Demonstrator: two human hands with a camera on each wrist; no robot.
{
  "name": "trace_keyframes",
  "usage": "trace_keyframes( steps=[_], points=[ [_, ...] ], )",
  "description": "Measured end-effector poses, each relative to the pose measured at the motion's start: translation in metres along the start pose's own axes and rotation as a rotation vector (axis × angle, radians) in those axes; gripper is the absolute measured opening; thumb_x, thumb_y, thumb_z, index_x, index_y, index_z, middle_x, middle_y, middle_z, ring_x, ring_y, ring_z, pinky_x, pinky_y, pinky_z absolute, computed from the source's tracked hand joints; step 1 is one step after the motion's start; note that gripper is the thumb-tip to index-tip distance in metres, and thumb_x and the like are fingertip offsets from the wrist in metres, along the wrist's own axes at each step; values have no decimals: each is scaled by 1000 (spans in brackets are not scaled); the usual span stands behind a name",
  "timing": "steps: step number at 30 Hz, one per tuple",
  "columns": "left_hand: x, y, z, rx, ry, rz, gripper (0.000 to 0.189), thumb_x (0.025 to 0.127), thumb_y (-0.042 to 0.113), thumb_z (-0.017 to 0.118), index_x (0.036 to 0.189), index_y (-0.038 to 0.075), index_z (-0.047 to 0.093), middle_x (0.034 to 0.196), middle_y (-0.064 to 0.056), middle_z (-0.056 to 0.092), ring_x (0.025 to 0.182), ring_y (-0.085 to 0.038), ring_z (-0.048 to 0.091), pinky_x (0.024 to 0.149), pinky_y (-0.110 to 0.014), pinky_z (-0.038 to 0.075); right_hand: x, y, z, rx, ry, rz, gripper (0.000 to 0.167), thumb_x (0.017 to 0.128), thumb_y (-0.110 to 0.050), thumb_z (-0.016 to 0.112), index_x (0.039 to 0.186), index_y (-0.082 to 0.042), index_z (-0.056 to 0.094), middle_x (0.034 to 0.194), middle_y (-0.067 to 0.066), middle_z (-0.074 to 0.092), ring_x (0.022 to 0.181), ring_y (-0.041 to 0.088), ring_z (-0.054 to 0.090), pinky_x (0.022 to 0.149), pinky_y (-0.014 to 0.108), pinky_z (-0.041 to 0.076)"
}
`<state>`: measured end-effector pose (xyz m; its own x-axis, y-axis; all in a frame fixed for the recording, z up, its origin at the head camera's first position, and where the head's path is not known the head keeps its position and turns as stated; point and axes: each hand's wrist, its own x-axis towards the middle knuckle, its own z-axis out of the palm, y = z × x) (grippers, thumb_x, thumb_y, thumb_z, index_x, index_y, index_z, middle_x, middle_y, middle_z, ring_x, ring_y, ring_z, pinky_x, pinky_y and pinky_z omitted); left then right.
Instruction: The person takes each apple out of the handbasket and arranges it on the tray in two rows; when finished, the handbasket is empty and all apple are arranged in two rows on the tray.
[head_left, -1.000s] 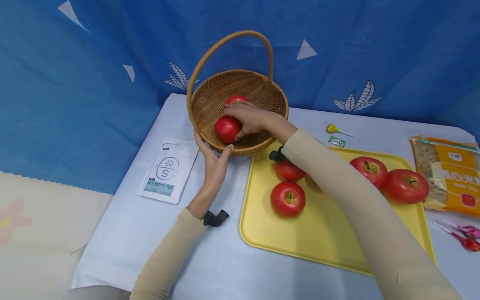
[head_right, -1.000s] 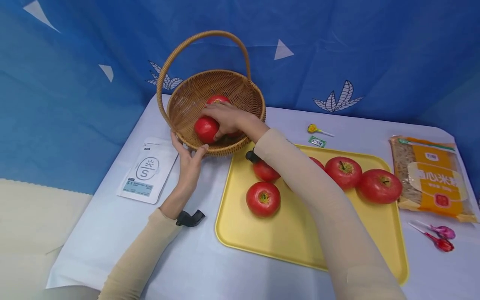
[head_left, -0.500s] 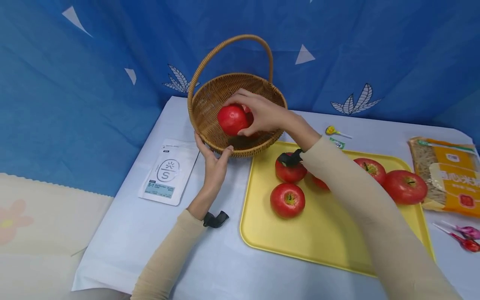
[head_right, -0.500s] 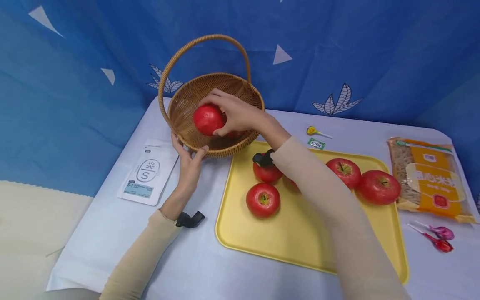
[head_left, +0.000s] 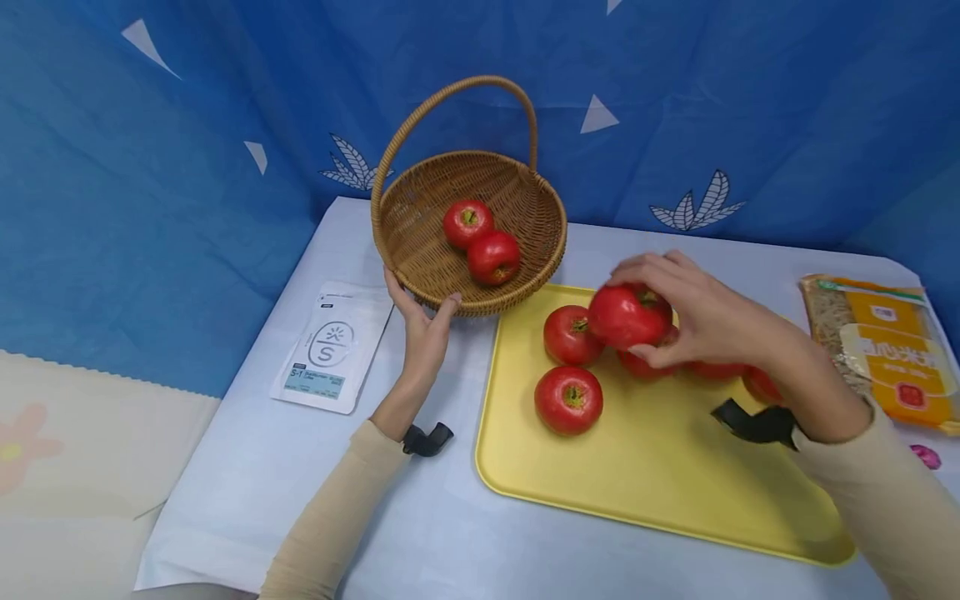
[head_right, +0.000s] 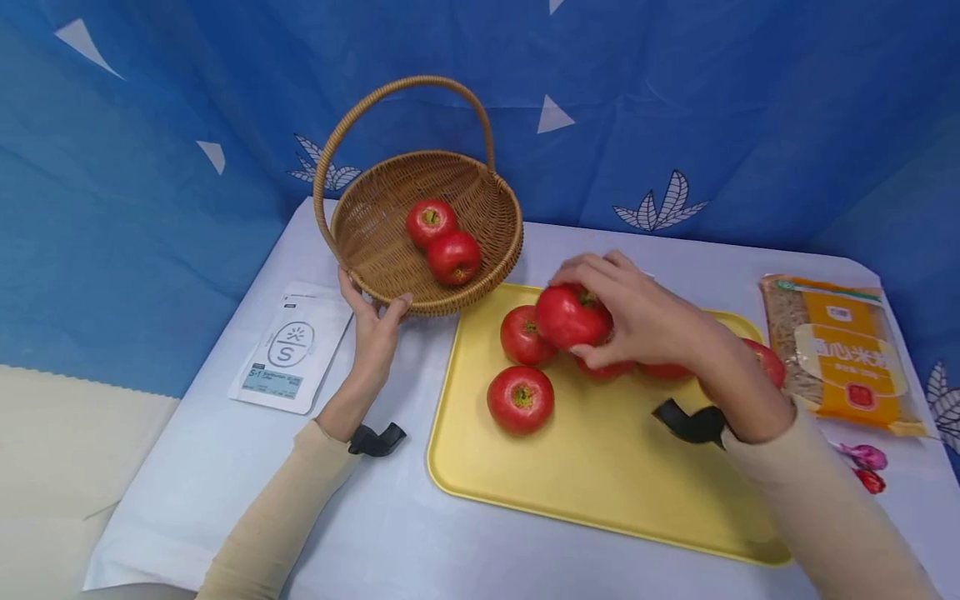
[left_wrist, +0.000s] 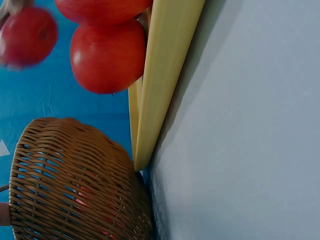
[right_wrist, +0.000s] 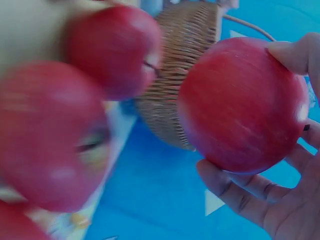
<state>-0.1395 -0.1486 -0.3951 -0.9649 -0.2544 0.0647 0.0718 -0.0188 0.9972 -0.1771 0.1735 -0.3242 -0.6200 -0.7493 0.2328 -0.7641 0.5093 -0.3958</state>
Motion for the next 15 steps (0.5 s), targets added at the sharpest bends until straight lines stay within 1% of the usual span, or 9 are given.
trace_keyframes(
  steps=[2,4,7,9,12,15],
  points=[
    [1,0,-1,6,3,-4,102,94,9,59,153,18,-25,162,-6,-20,152,-21,-10,121,-40,5,-25,-3,7,-37,-16,22,77,57,-18,93,124,-16,56,127,-1,56,114,19,45,77,43,52],
    [1,-1,-1,9,2,-1,102,94,10,58,153,18,-25,162,-7,-19,152,-23,-8,121,-40,6,-47,-7,14,-64,-33,45,80,55,-21,95,125,-19,57,127,-2,56,112,18,46,73,42,54],
    [0,0,-1,8,4,1,102,94,9,58,153,18,-24,162,-8,-19,152,-24,-7,121,-40,6,-69,-12,26,-74,-54,83,82,53,-23,95,126,-23,57,129,-3,56,112,18,45,71,41,55],
    [0,2,-1,17,7,-7,102,94,10,58,153,18,-24,162,-8,-19,152,-22,-9,121,-41,4,-80,-14,34,-75,-67,115,83,53,-23,96,127,-25,57,130,-3,55,111,16,43,71,39,56],
    [-2,4,0,30,14,-25,101,94,11,58,153,18,-24,163,-7,-20,151,-19,-10,121,-43,2,-90,-15,47,-69,-77,142,83,53,-23,96,127,-26,58,130,-4,56,113,15,42,73,38,56],
    [-2,3,2,28,7,-26,102,94,12,59,153,18,-24,163,-7,-19,151,-19,-10,122,-44,1,-98,-15,59,-78,-76,143,81,54,-27,96,126,-25,59,129,-5,56,113,15,42,74,38,56]
  ],
)
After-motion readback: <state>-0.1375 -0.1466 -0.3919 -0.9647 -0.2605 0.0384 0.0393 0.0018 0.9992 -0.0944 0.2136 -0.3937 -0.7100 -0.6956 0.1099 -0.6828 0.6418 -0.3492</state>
